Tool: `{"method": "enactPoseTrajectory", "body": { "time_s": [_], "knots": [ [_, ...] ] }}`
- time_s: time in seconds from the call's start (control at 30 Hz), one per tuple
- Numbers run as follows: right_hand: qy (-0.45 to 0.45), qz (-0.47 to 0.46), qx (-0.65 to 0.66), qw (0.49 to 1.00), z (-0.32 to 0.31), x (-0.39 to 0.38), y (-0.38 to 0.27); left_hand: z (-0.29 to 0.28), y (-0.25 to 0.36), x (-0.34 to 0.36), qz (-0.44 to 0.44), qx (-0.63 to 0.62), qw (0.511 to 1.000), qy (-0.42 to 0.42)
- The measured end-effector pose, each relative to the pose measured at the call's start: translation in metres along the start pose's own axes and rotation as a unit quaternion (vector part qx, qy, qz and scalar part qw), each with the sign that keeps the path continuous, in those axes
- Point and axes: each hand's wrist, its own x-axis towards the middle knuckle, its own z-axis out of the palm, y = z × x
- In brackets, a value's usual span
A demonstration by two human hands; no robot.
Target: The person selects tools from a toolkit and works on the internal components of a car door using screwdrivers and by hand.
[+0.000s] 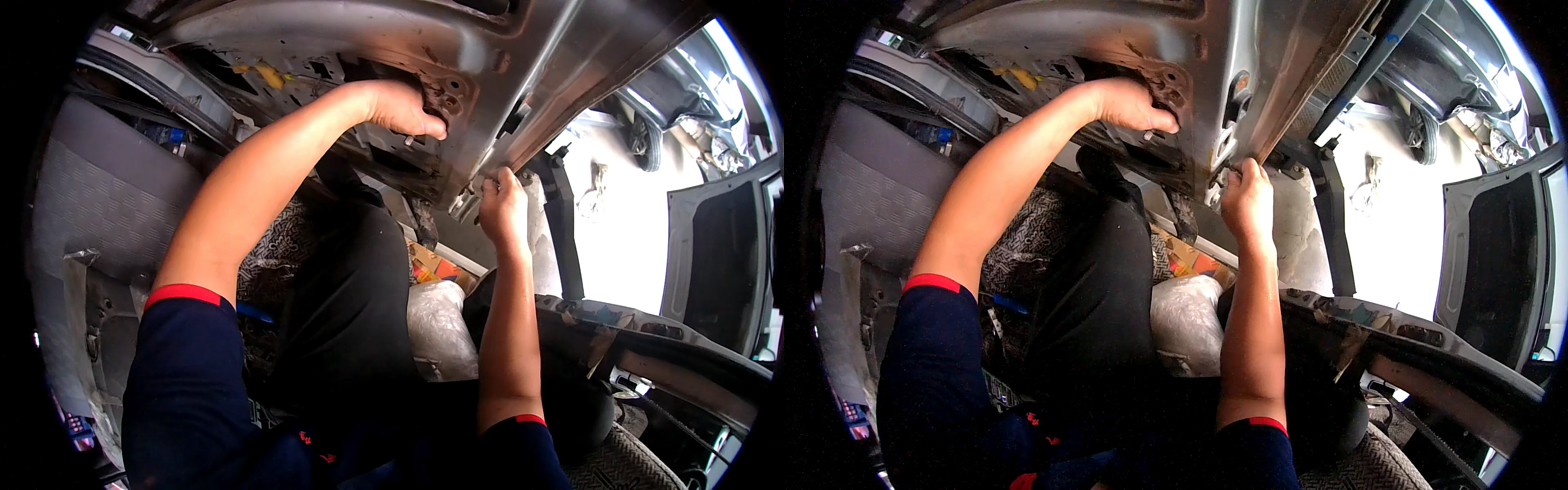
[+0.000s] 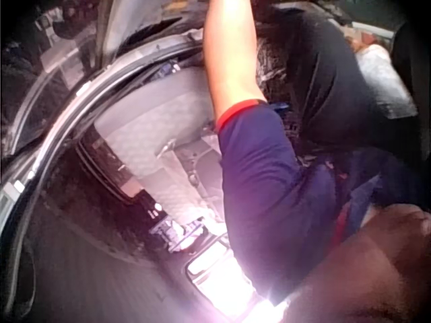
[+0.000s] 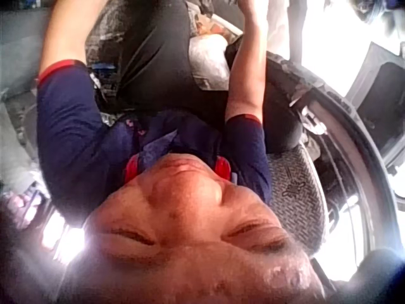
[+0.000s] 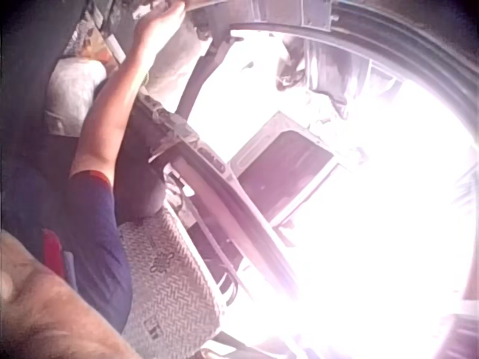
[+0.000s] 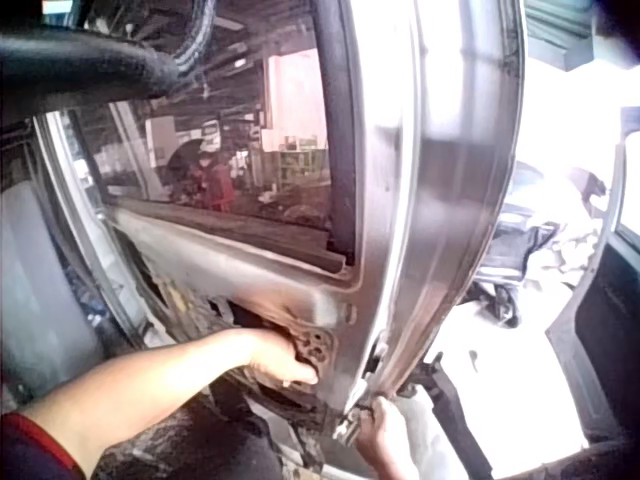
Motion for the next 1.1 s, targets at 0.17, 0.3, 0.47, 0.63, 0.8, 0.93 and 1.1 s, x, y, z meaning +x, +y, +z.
{"method": "enactPoseTrajectory", "body": {
  "time_s": [0.17, 0.3, 0.47, 0.63, 0.8, 0.93, 1.1],
  "knots": [
    [0.023, 0.002, -0.040, 0.999, 0.006, 0.000, 0.001, -0.002, 0.003, -0.001, -0.023, 0.018, 1.000, -0.003],
    [0.027, 0.027, -0.045, 0.998, 0.008, -0.001, 0.002, -0.003, 0.007, -0.002, -0.031, 0.028, 0.999, -0.011],
    [0.017, 0.003, 0.010, 1.000, 0.005, 0.000, -0.001, -0.003, 0.003, -0.001, -0.042, 0.021, 0.999, -0.014],
    [0.036, 0.017, 0.068, 0.997, 0.006, -0.001, -0.005, -0.003, 0.005, -0.002, -0.044, 0.025, 0.999, -0.018],
    [0.062, 0.023, 0.068, 0.995, 0.008, -0.001, -0.004, -0.005, 0.009, -0.004, -0.024, 0.009, 1.000, -0.002],
    [0.062, 0.044, 0.084, 0.994, 0.007, -0.003, -0.007, -0.001, 0.004, 0.005, -0.063, 0.054, 0.996, -0.025],
    [0.033, 0.103, 0.132, 0.985, 0.014, 0.000, -0.005, 0.015, -0.038, 0.029, -0.011, 0.030, 0.999, -0.028]
  ]
}}
